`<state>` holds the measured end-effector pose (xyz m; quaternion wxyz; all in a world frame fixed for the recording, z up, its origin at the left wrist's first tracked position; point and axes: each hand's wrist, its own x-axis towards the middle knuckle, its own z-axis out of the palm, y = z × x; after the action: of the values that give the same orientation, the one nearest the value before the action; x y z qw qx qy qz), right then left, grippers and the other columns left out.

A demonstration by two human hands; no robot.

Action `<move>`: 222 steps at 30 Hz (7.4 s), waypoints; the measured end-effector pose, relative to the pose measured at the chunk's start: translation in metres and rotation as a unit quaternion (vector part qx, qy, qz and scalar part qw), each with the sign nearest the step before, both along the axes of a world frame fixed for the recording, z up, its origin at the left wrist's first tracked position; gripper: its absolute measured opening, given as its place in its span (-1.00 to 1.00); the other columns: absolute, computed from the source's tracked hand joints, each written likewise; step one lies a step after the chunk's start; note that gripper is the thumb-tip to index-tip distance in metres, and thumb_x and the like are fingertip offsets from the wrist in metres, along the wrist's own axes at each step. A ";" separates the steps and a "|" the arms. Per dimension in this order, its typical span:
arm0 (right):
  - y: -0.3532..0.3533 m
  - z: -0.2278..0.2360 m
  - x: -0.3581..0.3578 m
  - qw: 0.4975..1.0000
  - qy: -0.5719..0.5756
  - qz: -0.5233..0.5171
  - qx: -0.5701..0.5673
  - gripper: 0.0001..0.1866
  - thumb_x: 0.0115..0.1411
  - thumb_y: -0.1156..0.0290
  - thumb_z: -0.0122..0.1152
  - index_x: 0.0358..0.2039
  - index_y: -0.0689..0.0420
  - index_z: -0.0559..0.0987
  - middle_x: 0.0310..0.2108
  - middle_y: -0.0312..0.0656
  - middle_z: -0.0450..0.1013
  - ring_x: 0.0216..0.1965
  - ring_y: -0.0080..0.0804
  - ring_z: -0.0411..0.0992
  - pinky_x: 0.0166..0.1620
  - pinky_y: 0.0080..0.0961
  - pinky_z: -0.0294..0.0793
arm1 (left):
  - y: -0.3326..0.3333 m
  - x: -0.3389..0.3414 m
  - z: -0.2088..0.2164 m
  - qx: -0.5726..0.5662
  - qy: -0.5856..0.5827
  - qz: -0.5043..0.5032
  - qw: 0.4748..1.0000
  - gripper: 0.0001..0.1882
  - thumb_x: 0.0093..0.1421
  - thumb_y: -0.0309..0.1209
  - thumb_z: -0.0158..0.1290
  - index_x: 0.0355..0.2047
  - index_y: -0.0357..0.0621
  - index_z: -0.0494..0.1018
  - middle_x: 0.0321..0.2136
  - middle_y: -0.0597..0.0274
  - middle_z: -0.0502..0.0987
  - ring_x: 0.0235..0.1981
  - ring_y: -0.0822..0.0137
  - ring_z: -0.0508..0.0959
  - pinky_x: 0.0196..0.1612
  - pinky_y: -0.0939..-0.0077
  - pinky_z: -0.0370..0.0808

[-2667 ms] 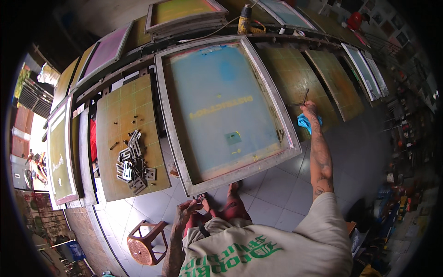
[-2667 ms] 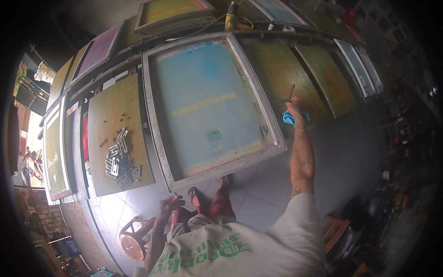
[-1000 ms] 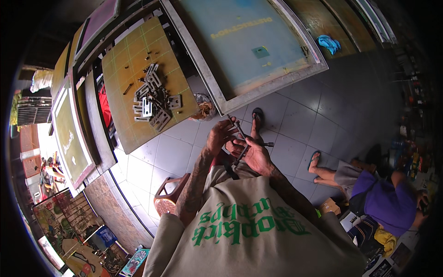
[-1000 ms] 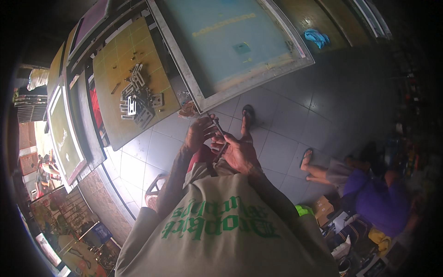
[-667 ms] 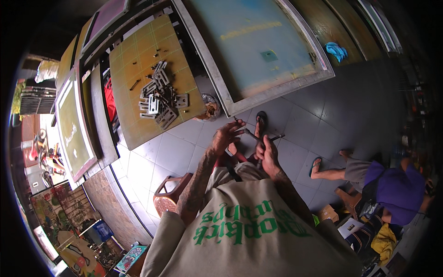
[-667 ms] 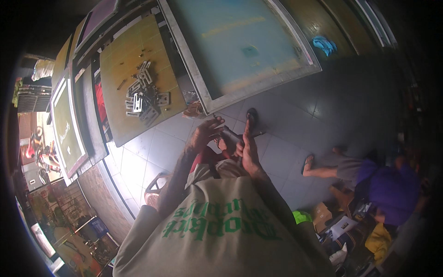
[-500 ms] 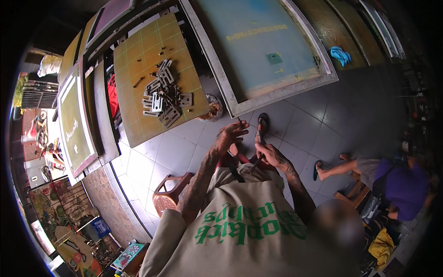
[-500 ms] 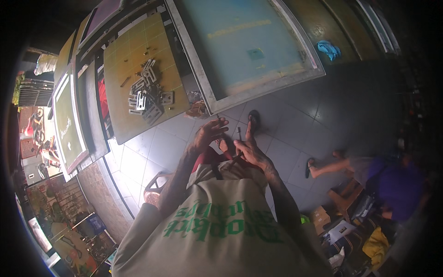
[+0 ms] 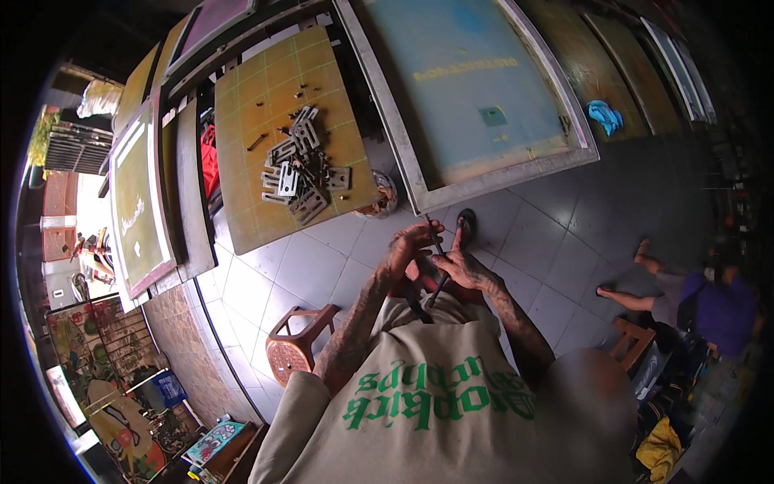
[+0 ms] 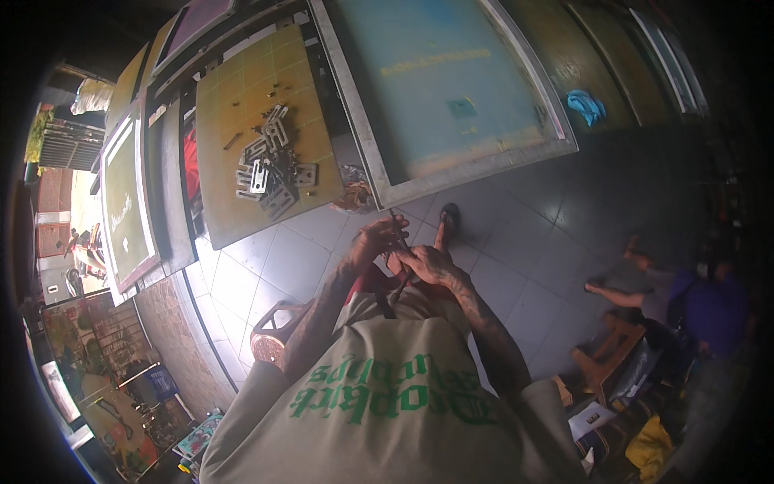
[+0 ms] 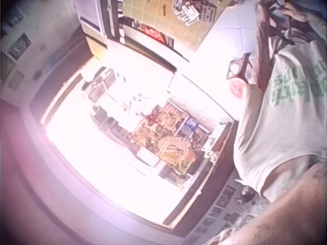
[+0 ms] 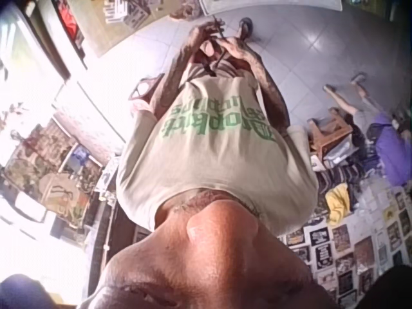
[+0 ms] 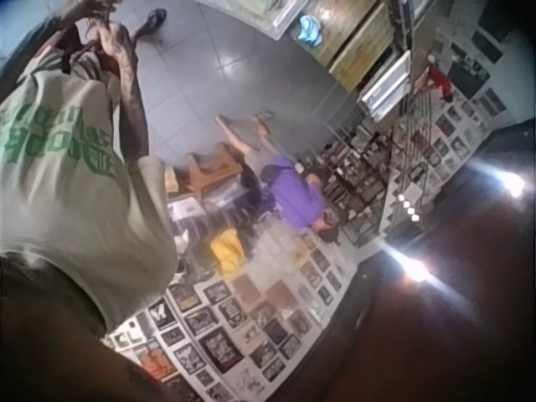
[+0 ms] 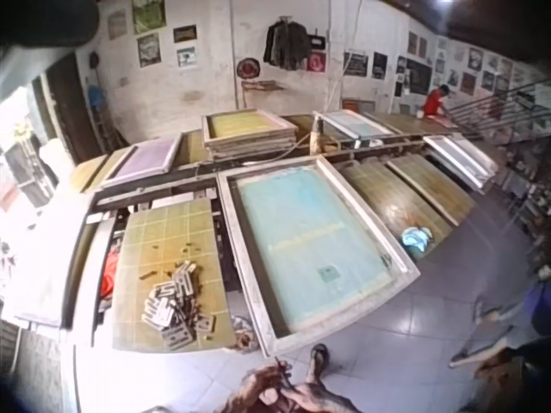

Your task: The person assembles a rectangular frame by handling small metal brackets and screws, then positions a large framed panel on a workbench. They use a utility knife to trim protective tape from the panel's edges and remove the tape strips.

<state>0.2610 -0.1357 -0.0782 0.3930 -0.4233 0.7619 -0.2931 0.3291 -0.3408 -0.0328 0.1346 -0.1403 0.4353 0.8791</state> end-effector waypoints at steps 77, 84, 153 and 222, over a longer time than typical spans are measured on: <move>-0.017 0.031 -0.039 0.841 -0.502 -0.175 -0.096 -0.78 0.19 0.56 0.16 -0.14 0.30 0.54 -0.22 -0.14 0.55 -0.15 -0.38 0.53 -0.05 -0.45 0.54 | 0.031 -0.005 0.025 -0.177 -0.135 0.138 0.965 -0.20 0.17 -0.30 0.21 0.27 -0.30 0.01 -0.10 -0.04 0.54 -0.22 0.27 0.58 -0.23 0.48 0.54; -0.020 0.031 -0.034 0.889 -0.396 -0.229 -0.036 -0.83 0.08 0.56 0.28 -0.26 0.25 0.61 -0.37 -0.25 0.58 -0.29 -0.53 0.53 -0.14 -0.58 0.50 | 0.031 -0.002 0.019 -0.105 -0.073 0.205 0.970 -0.15 0.09 -0.29 0.28 0.24 -0.37 0.05 -0.24 -0.03 0.60 -0.23 0.33 0.58 -0.20 0.51 0.53; -0.020 0.030 -0.035 0.824 -0.518 -0.212 -0.092 -0.75 0.16 0.48 0.25 -0.14 0.23 0.59 -0.23 -0.19 0.57 -0.21 -0.48 0.53 -0.10 -0.54 0.49 | 0.037 0.001 0.028 -0.081 -0.082 0.242 0.964 -0.18 0.07 -0.32 0.30 0.21 -0.43 0.12 -0.26 -0.01 0.59 -0.24 0.26 0.59 -0.26 0.47 0.53; -0.023 0.029 -0.024 0.815 -0.521 -0.232 -0.102 -0.67 0.25 0.42 0.13 0.00 0.26 0.48 -0.21 -0.19 0.53 -0.25 -0.44 0.52 -0.12 -0.48 0.51 | 0.025 -0.001 0.021 -0.114 -0.094 0.170 0.974 -0.42 0.14 -0.45 0.21 0.13 -0.32 0.23 -0.30 0.03 0.60 -0.38 0.33 0.59 -0.38 0.51 0.52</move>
<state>0.2369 -0.1591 -0.0491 0.6060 -0.0559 0.4842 -0.6287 0.3284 -0.3154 -0.0122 0.0069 -0.3086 0.4878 0.8166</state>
